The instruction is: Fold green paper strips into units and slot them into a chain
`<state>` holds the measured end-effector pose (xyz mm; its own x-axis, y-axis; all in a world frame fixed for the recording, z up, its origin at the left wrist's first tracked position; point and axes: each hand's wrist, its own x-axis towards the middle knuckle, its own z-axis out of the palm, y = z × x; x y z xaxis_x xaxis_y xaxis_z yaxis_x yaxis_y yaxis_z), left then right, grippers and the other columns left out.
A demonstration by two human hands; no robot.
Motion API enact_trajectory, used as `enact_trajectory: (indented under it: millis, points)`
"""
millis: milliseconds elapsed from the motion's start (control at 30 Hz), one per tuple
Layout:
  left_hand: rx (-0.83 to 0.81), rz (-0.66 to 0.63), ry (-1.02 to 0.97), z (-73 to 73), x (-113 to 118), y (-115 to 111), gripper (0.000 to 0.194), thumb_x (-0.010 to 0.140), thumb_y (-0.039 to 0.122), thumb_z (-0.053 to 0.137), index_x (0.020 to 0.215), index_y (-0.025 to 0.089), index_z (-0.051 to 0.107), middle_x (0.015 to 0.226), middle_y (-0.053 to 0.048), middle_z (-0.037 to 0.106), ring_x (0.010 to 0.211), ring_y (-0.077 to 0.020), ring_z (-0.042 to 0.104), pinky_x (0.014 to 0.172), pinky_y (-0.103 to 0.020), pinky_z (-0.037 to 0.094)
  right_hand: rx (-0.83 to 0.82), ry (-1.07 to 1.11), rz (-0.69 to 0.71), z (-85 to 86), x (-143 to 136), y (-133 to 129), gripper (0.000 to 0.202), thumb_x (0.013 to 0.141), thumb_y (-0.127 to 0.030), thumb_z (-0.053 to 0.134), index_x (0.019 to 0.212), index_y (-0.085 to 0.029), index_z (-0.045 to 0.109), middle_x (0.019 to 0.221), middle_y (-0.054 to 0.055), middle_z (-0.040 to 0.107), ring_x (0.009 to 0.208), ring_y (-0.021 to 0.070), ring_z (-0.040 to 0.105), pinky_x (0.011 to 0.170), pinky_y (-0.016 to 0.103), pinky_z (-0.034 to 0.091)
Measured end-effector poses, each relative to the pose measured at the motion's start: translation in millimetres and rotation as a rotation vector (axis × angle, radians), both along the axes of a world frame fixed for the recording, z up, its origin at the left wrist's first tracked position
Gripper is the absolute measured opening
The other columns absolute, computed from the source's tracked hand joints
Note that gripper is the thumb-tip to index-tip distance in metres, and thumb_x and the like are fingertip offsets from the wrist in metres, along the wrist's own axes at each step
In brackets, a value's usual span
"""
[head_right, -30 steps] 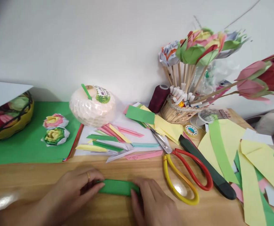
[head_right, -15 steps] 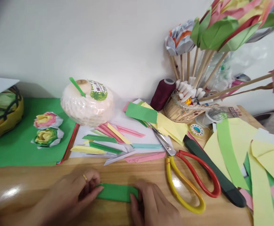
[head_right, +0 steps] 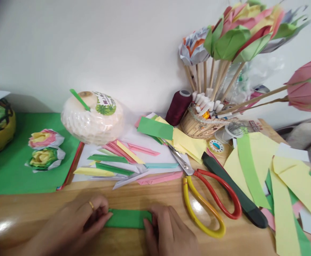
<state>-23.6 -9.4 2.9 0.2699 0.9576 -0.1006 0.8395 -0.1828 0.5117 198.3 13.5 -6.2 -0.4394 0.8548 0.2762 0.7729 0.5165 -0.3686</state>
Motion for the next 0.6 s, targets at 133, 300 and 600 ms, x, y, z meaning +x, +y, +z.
enact_trajectory:
  millis: [133,300,600]
  points:
    - [0.032,-0.003,0.021,-1.9,-2,2,0.015,0.083,0.016,0.04,0.072,0.021,0.049,0.055,0.006,0.054,0.045,-0.0094,0.049,0.044,-0.019,0.031,0.008,-0.045,0.057,6.0,-2,13,0.019,0.093,-0.027,0.036,0.088,-0.021,0.053,0.065,0.001,0.059,0.059,0.0145,0.061,0.049,0.021,0.046]
    - [0.04,0.014,0.043,-1.4,-2,3,0.014,0.083,0.016,0.04,0.074,0.021,0.05,0.058,0.005,0.056,0.049,-0.0108,0.053,0.047,-0.019,0.034,-0.032,-0.049,0.089,6.4,-3,24,0.011,0.09,-0.023,0.042,0.094,-0.021,0.052,0.068,0.0,0.06,0.061,0.015,0.061,0.049,0.022,0.047]
    - [0.18,-0.043,0.092,-0.2,-1,4,0.025,0.088,0.015,0.033,0.077,0.02,0.056,0.069,0.001,0.061,0.059,-0.0138,0.058,0.054,-0.021,0.042,-0.077,-0.001,0.072,7.4,-2,25,0.011,0.087,-0.024,0.046,0.095,-0.02,0.052,0.066,0.0,0.058,0.058,0.0143,0.059,0.05,0.022,0.047]
